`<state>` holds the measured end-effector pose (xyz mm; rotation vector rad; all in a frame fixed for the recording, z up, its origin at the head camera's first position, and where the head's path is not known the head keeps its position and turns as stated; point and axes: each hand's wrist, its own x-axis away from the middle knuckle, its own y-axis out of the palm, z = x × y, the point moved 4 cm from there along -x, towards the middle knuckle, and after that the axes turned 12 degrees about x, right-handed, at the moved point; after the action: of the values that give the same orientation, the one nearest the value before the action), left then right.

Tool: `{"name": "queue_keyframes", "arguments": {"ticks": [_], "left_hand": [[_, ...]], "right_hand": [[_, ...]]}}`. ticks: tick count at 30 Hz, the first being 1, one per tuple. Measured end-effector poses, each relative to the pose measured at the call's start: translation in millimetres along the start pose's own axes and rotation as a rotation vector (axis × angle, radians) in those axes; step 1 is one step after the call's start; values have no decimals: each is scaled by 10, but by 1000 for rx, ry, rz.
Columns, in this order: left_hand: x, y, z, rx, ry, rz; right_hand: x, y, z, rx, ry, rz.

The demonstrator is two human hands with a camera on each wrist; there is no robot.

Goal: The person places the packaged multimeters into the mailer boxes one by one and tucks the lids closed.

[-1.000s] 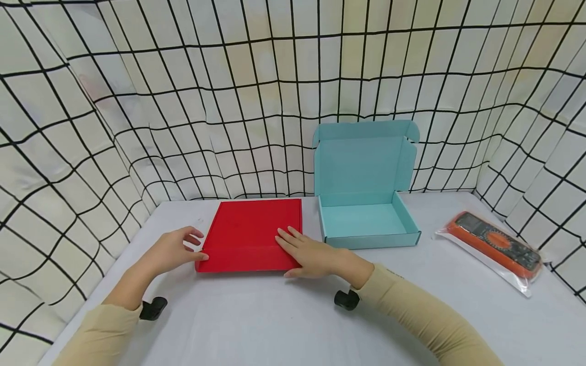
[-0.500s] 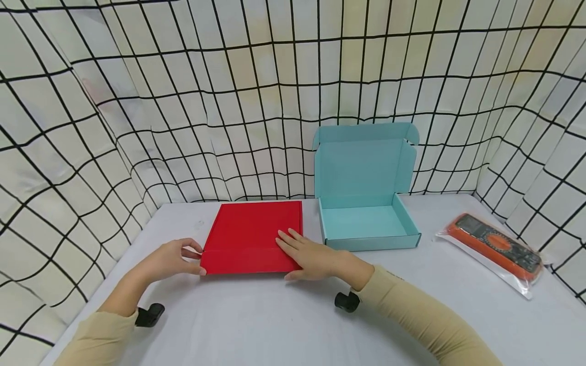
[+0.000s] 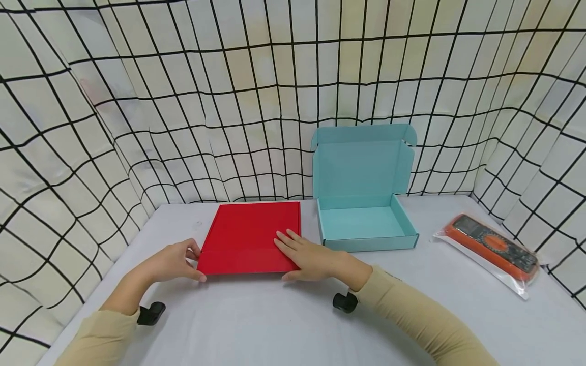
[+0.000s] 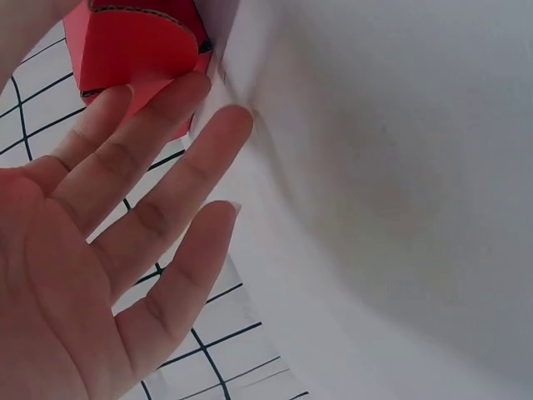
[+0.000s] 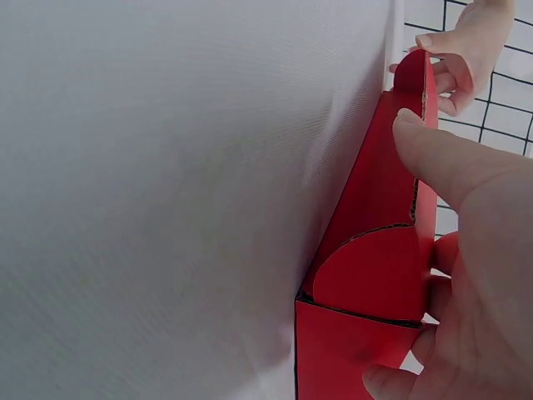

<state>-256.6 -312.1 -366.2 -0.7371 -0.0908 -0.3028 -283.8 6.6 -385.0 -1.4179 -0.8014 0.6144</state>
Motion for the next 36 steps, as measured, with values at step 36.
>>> {"name": "queue_keyframes", "arguments": {"ticks": [36], "left_hand": [[-65, -23, 94, -53, 28, 75]], "right_hand": [[-6, -31, 32, -60, 4, -10]]}}
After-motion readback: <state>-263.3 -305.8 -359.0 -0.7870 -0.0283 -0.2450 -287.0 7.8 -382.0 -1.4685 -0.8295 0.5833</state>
